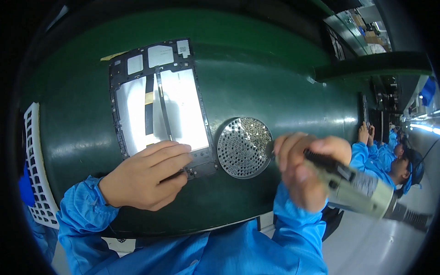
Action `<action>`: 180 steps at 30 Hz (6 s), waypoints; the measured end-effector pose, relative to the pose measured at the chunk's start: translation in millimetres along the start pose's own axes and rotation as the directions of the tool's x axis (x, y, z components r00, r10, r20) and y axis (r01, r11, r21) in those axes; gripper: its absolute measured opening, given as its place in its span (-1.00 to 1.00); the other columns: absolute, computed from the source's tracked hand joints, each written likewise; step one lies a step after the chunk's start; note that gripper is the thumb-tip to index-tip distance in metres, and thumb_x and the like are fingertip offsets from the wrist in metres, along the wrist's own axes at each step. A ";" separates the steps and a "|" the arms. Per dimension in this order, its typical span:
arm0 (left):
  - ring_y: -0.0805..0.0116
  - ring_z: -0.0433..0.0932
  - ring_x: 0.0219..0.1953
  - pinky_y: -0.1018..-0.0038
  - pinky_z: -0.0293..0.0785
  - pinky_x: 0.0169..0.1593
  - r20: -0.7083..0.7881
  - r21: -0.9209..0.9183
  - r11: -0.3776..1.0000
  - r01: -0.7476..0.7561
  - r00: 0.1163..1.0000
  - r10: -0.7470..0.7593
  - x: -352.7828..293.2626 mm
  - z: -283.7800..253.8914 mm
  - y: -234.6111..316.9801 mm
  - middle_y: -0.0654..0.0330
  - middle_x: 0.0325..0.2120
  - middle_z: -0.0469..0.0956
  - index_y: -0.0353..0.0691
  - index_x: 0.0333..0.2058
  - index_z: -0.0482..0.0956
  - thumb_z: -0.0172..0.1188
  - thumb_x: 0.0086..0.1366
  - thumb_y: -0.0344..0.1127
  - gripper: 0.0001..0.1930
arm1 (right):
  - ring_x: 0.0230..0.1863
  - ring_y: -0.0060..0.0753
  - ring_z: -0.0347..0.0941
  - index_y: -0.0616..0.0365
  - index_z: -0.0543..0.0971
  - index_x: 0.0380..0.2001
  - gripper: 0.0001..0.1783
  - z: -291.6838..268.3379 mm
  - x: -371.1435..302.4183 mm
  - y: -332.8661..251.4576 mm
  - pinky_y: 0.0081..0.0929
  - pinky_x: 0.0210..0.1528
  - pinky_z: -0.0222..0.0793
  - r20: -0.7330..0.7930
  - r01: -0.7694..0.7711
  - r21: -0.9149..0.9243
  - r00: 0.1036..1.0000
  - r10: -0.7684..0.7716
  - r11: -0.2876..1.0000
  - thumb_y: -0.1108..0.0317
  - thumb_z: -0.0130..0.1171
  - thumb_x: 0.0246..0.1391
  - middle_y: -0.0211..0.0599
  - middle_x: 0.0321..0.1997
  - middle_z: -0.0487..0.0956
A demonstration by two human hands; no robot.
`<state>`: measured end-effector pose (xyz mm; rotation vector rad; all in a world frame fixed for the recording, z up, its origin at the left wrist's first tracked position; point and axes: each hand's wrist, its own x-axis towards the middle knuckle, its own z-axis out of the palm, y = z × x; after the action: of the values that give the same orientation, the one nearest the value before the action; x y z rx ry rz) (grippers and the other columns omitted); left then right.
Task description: The person fastens screws from a screw tray into an electronic device frame using an electric screwdriver.
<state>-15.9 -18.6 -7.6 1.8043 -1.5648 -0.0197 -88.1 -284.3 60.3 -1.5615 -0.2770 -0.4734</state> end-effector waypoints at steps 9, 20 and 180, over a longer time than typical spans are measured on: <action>-0.05 0.46 0.04 0.17 0.44 0.09 0.113 0.056 0.998 0.009 0.994 -0.015 3.3 -18.8 8.2 -0.08 -0.10 0.46 -0.28 -0.34 0.60 0.27 -0.03 -0.42 -0.78 | -0.57 -0.40 0.32 0.19 0.34 -0.04 -0.56 -29.3 -3.9 15.8 -0.26 -0.33 0.32 -0.229 0.063 0.000 0.971 -0.062 0.998 0.43 0.10 -0.05 -0.29 -0.59 0.37; -0.11 0.49 0.01 0.13 0.48 0.03 0.106 -0.018 1.000 -0.009 0.994 0.011 5.4 -15.3 6.8 -0.09 -0.13 0.49 -0.35 -0.33 0.63 0.29 -0.10 -0.47 -0.74 | -0.57 -0.46 0.26 0.23 0.37 -0.06 -0.59 -43.9 -18.3 22.4 -0.29 -0.31 0.27 -0.283 0.037 -0.073 0.957 -0.057 0.997 0.40 0.06 -0.04 -0.36 -0.60 0.32; 0.33 0.26 -0.74 0.34 0.33 -0.34 -0.273 -0.073 0.995 0.069 0.958 -0.087 50.8 23.5 -30.3 0.33 -0.88 0.16 -0.32 -0.29 0.29 0.30 -0.12 -0.40 -0.58 | -0.26 -0.57 0.43 0.14 0.41 -0.18 -0.58 -53.0 -10.3 35.0 -0.53 -0.17 0.39 -0.518 -0.213 0.002 0.836 0.184 0.977 0.59 0.29 -0.17 -0.42 -0.28 0.49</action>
<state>12.1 -74.7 -18.5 1.7355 -1.2824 0.1384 -87.9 -337.5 24.2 -1.4356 0.3152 -0.7190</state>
